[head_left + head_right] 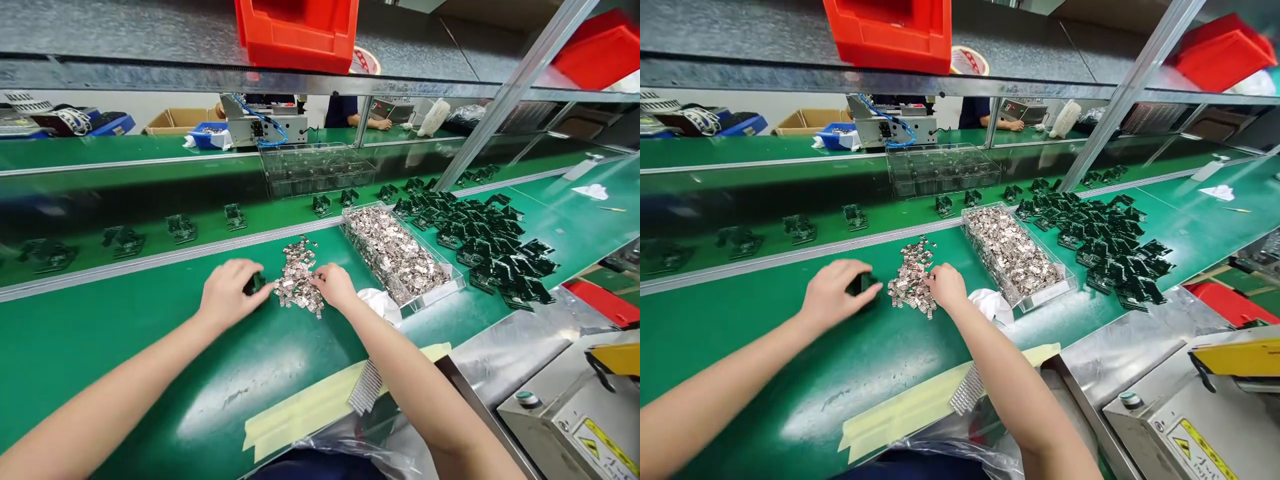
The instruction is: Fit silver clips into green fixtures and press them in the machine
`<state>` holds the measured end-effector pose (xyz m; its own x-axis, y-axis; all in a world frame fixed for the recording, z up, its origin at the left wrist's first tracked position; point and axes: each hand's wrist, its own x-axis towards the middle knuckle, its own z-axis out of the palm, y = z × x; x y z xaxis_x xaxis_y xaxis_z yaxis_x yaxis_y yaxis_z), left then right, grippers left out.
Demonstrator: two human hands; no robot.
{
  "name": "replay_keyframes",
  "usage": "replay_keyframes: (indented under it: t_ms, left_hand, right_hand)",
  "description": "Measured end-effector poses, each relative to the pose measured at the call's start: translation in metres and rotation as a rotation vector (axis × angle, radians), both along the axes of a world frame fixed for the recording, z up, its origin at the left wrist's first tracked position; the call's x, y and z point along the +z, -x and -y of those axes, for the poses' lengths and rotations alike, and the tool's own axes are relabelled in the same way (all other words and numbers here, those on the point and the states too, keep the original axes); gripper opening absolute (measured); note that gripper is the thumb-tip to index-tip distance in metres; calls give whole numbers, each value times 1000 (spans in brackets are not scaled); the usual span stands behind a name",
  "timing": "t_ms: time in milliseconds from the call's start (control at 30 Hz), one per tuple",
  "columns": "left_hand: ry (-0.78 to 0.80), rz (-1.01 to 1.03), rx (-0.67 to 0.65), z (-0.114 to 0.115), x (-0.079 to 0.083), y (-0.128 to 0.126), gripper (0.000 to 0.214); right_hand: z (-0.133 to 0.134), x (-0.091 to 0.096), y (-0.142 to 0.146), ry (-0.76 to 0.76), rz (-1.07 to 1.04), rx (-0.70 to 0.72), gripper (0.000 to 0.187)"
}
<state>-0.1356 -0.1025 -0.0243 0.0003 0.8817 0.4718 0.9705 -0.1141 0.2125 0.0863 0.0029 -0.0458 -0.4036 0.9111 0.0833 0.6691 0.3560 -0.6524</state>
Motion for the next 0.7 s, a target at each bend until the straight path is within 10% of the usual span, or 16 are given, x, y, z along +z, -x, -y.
replay_keyframes:
  t_ms: [300, 500, 700]
  left_hand:
    - [74, 397, -12, 120, -37, 11, 115]
    - [415, 442, 49, 123, -38, 17, 95]
    - [418, 759, -109, 100, -24, -43, 71]
  right_hand:
    - [43, 9, -37, 121, -283, -49, 20]
    - [116, 22, -79, 411, -663, -90, 35]
    - [167, 16, -102, 335, -725, -140, 23]
